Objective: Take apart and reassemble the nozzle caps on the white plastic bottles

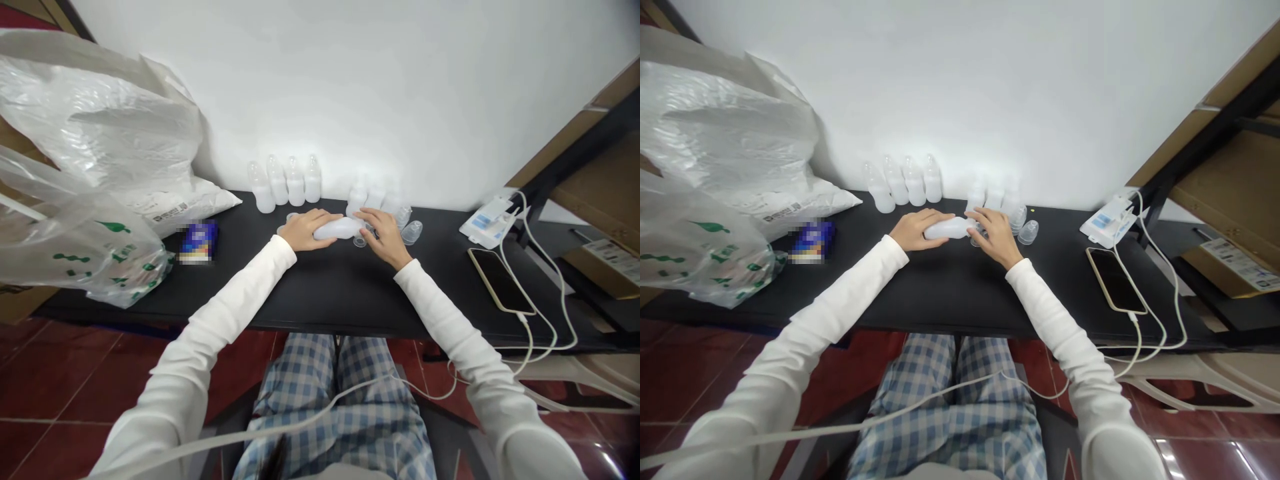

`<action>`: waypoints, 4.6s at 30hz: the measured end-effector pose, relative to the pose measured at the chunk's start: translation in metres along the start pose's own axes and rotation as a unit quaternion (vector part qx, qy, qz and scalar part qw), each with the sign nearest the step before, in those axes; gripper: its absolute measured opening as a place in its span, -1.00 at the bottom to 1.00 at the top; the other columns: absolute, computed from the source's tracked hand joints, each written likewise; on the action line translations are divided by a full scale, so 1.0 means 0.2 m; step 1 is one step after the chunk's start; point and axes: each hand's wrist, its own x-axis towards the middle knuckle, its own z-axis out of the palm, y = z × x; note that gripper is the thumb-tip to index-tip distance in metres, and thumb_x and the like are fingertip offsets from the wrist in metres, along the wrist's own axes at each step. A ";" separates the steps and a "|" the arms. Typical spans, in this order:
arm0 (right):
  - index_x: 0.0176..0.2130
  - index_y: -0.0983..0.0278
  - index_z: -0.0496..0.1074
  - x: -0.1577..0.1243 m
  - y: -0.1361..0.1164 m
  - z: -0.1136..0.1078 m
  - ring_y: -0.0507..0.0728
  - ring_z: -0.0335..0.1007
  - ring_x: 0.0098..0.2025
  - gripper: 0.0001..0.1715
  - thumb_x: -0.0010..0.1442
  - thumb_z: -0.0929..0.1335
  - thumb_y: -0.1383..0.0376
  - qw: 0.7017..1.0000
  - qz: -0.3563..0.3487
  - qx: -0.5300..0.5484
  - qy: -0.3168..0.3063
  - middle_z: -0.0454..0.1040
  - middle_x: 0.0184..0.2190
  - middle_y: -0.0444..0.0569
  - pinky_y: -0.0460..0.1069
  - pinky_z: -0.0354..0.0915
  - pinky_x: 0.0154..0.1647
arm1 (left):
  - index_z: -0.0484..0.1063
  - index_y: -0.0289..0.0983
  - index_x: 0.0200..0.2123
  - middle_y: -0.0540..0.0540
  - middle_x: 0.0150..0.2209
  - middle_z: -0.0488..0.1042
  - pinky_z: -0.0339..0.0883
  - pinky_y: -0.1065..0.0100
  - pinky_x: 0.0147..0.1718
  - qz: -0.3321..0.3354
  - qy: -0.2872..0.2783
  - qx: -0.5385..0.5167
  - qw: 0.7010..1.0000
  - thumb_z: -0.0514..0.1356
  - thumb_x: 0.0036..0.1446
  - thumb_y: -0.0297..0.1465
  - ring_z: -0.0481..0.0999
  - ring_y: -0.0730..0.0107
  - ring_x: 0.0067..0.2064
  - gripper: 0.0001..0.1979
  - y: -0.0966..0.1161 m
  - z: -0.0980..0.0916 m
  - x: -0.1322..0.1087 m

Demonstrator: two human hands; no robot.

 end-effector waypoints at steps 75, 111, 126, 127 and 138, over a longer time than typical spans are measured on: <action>-0.05 0.21 0.26 0.05 -0.02 0.23 0.20 0.52 -0.25 -0.53 0.44 0.07 -0.06 0.972 0.159 0.112 0.133 0.54 -0.25 0.05 0.11 0.38 -0.21 | 0.22 -0.25 0.17 -0.27 0.13 0.46 0.40 0.29 0.02 -0.156 0.035 -0.371 0.915 0.06 0.37 -0.12 0.51 0.27 0.12 -0.56 0.25 0.29 0.14; -0.26 0.22 0.47 -0.11 0.26 -0.15 0.17 0.37 -0.33 -0.57 0.41 0.23 0.00 0.992 -0.065 -0.107 -0.011 0.47 -0.42 0.00 0.08 0.27 -0.23 | 0.50 -0.29 -0.22 -0.18 -0.17 0.60 0.46 0.25 -0.06 -0.362 0.223 -0.375 0.823 0.40 -0.10 0.02 0.60 0.25 -0.09 -0.47 -0.27 -0.09 -0.17; -0.19 0.25 0.54 -0.19 0.30 -0.17 0.16 0.33 -0.27 -0.64 0.43 0.24 0.13 0.972 -0.072 -0.214 -0.058 0.49 -0.31 0.05 0.05 0.08 -0.22 | 0.45 -0.26 -0.20 -0.23 -0.05 0.49 0.27 0.00 0.19 -0.407 0.206 -0.022 0.890 0.32 0.03 -0.30 0.44 0.02 0.08 -0.74 -0.38 -0.07 -0.31; -0.21 0.25 0.54 -0.19 0.29 -0.17 0.15 0.32 -0.28 -0.65 0.43 0.24 0.16 0.974 -0.068 -0.214 -0.043 0.49 -0.32 0.04 0.05 0.08 -0.22 | 0.41 -0.28 -0.12 -0.28 0.02 0.44 0.22 -0.03 0.24 -0.401 0.248 0.005 0.882 0.34 0.01 -0.31 0.39 -0.02 0.14 -0.65 -0.39 -0.07 -0.30; -0.42 0.23 0.42 -0.19 0.24 -0.11 0.12 0.21 -0.37 -0.64 0.40 0.24 0.24 0.967 -0.062 -0.234 0.086 0.44 -0.43 -0.02 0.07 0.05 -0.26 | 0.14 -0.28 0.09 -0.20 -0.08 0.50 0.33 0.05 0.17 -0.512 0.355 -0.098 0.776 0.34 0.07 -0.40 0.55 0.14 0.03 -0.42 -0.64 0.02 -0.14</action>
